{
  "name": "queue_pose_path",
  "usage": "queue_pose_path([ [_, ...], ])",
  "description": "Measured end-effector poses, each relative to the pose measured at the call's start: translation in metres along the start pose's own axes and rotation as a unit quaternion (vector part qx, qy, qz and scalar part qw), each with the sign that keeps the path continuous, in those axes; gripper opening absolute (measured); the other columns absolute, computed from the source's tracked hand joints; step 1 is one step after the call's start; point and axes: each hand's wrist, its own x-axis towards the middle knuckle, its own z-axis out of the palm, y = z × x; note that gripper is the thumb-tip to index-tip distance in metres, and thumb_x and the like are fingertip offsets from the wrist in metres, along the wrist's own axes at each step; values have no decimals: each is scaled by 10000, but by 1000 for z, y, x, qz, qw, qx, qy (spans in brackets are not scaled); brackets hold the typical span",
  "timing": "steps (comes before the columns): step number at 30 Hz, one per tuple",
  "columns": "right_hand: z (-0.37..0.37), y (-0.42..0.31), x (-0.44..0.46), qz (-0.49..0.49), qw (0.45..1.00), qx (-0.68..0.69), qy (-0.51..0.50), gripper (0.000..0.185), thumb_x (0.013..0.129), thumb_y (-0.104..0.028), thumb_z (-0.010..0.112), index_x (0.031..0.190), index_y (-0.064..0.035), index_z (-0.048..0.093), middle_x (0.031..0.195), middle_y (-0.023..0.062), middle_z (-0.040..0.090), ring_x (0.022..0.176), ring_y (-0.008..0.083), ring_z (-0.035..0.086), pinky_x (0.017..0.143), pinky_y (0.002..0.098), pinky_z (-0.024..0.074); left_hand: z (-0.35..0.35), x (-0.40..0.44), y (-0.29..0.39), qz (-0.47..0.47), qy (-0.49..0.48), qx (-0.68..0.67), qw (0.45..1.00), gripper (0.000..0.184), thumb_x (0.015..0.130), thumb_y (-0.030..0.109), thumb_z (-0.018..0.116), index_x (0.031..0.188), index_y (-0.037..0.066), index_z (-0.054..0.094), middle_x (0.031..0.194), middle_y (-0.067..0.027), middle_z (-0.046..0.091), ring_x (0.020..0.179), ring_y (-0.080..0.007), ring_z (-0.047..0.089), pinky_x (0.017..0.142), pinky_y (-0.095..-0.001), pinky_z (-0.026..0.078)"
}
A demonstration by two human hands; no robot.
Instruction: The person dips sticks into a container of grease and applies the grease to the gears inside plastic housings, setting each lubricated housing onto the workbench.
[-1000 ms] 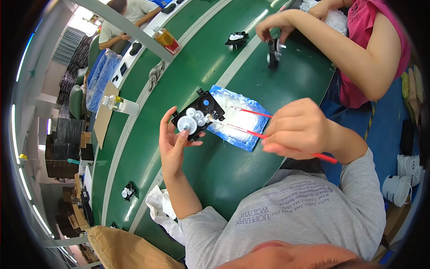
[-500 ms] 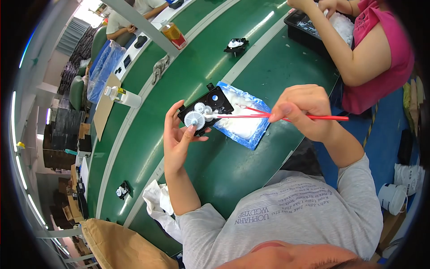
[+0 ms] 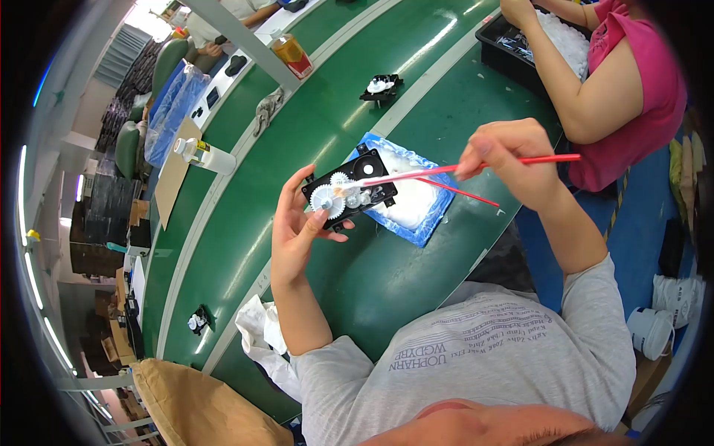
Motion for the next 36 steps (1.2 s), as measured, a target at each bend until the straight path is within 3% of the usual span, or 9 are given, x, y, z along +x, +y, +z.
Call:
queue_pose_path([
  [2, -5, -3, 0, 27, 999, 19, 11, 312, 973, -128, 564, 769, 79, 677, 711, 136, 689, 645, 145, 674, 629, 247, 554, -2, -1, 0, 2, 4, -1, 1000, 642, 883, 100, 622, 1437, -3, 314, 1126, -214, 608, 775, -299, 700, 560, -337, 617],
  [8, -7, -1, 0, -64, 998, -7, -29, 248, 940, -115, 603, 788, 60, 691, 711, 126, 681, 643, 164, 673, 604, 259, 538, -9, 1, 1, -8, -32, -13, 999, 637, 896, 67, 589, 1449, 4, 280, 1227, -213, 549, 835, -310, 699, 598, -337, 625],
  [11, -15, -5, 3, -129, 978, -134, -97, 135, 872, -76, 666, 797, 32, 698, 709, 119, 676, 654, 208, 672, 597, 280, 524, -12, 0, 1, -11, -24, -18, 999, 642, 891, 76, 599, 1446, -5, 287, 1194, -218, 566, 807, -301, 697, 583, -333, 621],
  [14, -11, -18, 2, -183, 966, -142, -115, 57, 798, -46, 721, 809, 6, 701, 734, 111, 683, 675, 240, 667, 609, 299, 520, -5, 3, 1, -11, -3, -7, 1000, 656, 879, 87, 617, 1441, -23, 298, 1133, -224, 599, 757, -285, 695, 555, -328, 615],
  [19, -4, -20, 4, -178, 967, -122, -134, 74, 764, -35, 751, 812, -6, 703, 780, 107, 701, 696, 237, 671, 630, 306, 527, -7, 2, 1, -26, -38, -10, 999, 629, 891, 51, 589, 1444, -2, 293, 1226, -211, 539, 816, -288, 698, 581, -318, 620],
  [33, -27, -13, 10, -127, 966, -150, -171, 74, 785, -60, 745, 797, 4, 710, 771, 110, 703, 674, 216, 666, 632, 296, 524, -14, 1, 2, -25, -44, -15, 999, 637, 879, 50, 599, 1439, -4, 300, 1223, -204, 544, 797, -287, 697, 565, -312, 612],
  [36, -22, -17, 8, -144, 976, -98, -133, 81, 799, -75, 737, 789, 1, 712, 770, 113, 701, 660, 204, 660, 623, 291, 518, -15, 1, 2, -19, -50, -18, 998, 645, 875, 65, 611, 1437, -9, 302, 1211, -206, 554, 796, -290, 697, 562, -312, 611],
])
